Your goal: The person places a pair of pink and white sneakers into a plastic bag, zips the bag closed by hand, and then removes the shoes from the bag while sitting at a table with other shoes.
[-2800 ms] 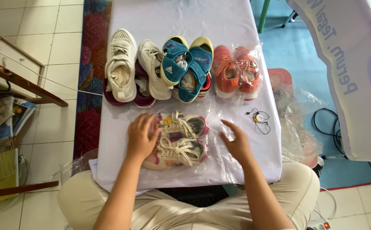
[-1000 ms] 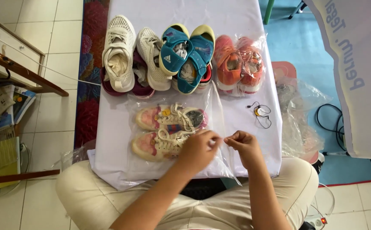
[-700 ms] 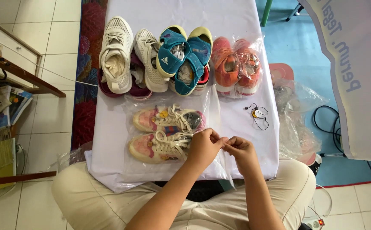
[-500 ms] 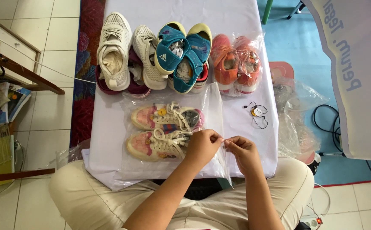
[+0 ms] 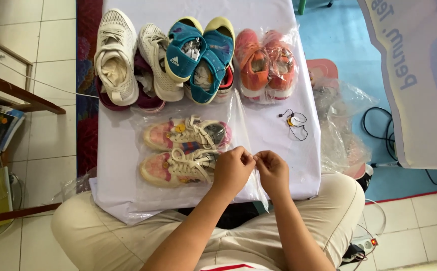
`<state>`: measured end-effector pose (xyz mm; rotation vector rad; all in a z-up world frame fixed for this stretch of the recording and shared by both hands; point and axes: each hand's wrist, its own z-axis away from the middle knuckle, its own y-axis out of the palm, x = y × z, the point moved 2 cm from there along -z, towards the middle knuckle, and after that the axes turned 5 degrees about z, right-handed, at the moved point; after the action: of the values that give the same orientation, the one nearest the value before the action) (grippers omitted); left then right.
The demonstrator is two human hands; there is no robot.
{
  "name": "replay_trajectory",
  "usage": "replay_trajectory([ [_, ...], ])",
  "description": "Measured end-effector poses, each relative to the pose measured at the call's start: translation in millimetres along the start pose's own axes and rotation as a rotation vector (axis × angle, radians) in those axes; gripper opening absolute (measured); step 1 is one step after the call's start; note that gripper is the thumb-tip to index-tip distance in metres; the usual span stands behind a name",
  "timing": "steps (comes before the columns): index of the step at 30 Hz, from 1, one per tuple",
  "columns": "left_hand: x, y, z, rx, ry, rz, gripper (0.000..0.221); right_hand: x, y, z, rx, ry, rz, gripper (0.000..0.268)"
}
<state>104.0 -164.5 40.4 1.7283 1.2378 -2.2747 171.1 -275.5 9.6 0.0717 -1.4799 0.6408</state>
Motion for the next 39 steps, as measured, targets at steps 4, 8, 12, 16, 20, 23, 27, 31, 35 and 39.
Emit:
replay_trajectory([
  [4, -3, -2, 1, -0.027, 0.022, -0.006, 0.014, 13, 6, 6, -0.061, -0.017, 0.068, 0.007],
  [8, -1, 1, 1, -0.038, 0.049, -0.019, 0.016, 13, 11, 10, -0.108, -0.043, 0.083, 0.009],
  [12, 5, 7, -2, -0.043, 0.052, -0.059, 0.016, 12, 14, 11, -0.137, -0.026, 0.051, 0.009],
  [16, 2, 6, -1, -0.041, 0.049, -0.07, 0.016, 11, 17, 12, -0.144, -0.024, 0.068, 0.008],
  [20, 0, 5, -1, -0.044, 0.062, -0.09, 0.017, 15, 18, 15, -0.159, -0.003, 0.057, 0.009],
  [23, 2, 3, -2, -0.042, 0.07, -0.085, 0.016, 17, 17, 14, -0.147, 0.01, 0.05, 0.008],
  [27, -1, -2, 0, -0.053, 0.071, -0.028, 0.016, -3, 6, -2, -0.079, -0.005, 0.135, 0.005],
  [31, -2, -2, 4, -0.064, 0.095, -0.036, 0.014, 18, -5, -3, 0.004, -0.007, 0.256, 0.003],
  [35, -5, -3, 3, -0.023, 0.153, -0.082, 0.014, 19, -10, -5, 0.038, 0.014, 0.266, 0.003],
  [39, -5, -1, 2, 0.027, 0.119, -0.11, 0.018, 18, -9, -4, 0.017, 0.0, 0.274, 0.004],
])
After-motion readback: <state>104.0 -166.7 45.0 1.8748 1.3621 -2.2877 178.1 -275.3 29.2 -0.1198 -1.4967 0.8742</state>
